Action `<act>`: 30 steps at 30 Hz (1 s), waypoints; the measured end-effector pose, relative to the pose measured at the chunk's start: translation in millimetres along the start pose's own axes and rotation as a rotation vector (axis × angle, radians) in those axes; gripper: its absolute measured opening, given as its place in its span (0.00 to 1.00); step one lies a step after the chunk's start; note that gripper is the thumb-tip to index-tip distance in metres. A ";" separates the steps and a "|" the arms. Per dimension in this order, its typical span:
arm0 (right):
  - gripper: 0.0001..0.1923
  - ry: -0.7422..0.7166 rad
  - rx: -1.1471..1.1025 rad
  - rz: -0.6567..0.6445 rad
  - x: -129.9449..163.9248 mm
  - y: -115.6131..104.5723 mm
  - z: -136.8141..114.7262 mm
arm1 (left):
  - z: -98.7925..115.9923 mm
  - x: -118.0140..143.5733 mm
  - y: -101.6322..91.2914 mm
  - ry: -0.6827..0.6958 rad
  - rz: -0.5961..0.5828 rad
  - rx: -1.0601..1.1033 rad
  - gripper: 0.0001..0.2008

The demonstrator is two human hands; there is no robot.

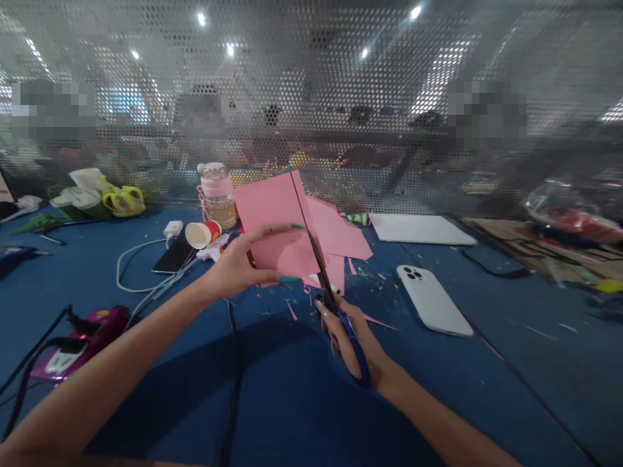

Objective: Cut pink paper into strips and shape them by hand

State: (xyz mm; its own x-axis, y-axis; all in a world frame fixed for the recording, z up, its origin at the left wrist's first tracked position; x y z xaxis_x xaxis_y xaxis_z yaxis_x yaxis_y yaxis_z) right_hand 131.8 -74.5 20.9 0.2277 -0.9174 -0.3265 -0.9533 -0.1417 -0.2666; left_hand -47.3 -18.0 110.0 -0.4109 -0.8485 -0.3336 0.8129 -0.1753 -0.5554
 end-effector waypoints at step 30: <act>0.15 -0.036 0.112 0.028 -1.2 -0.5 -3.8 | -0.1 0.2 1.0 -0.007 0.000 0.026 0.31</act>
State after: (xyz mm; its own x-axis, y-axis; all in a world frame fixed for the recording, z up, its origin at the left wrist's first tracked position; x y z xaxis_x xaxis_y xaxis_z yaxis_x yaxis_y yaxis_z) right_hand 131.2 -74.8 25.0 0.2096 -0.9063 -0.3669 -0.9319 -0.0716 -0.3556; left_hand -46.6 -18.3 109.3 -0.4078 -0.8520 -0.3282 0.8236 -0.1881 -0.5351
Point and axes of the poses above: each hand's wrist, its own x-axis away from the middle knuckle, its own y-axis out of the palm, z = x × y, the point moved 3 cm from there along -x, towards the middle knuckle, and after that the axes turned 13 degrees about -y, right-handed, at the moved point
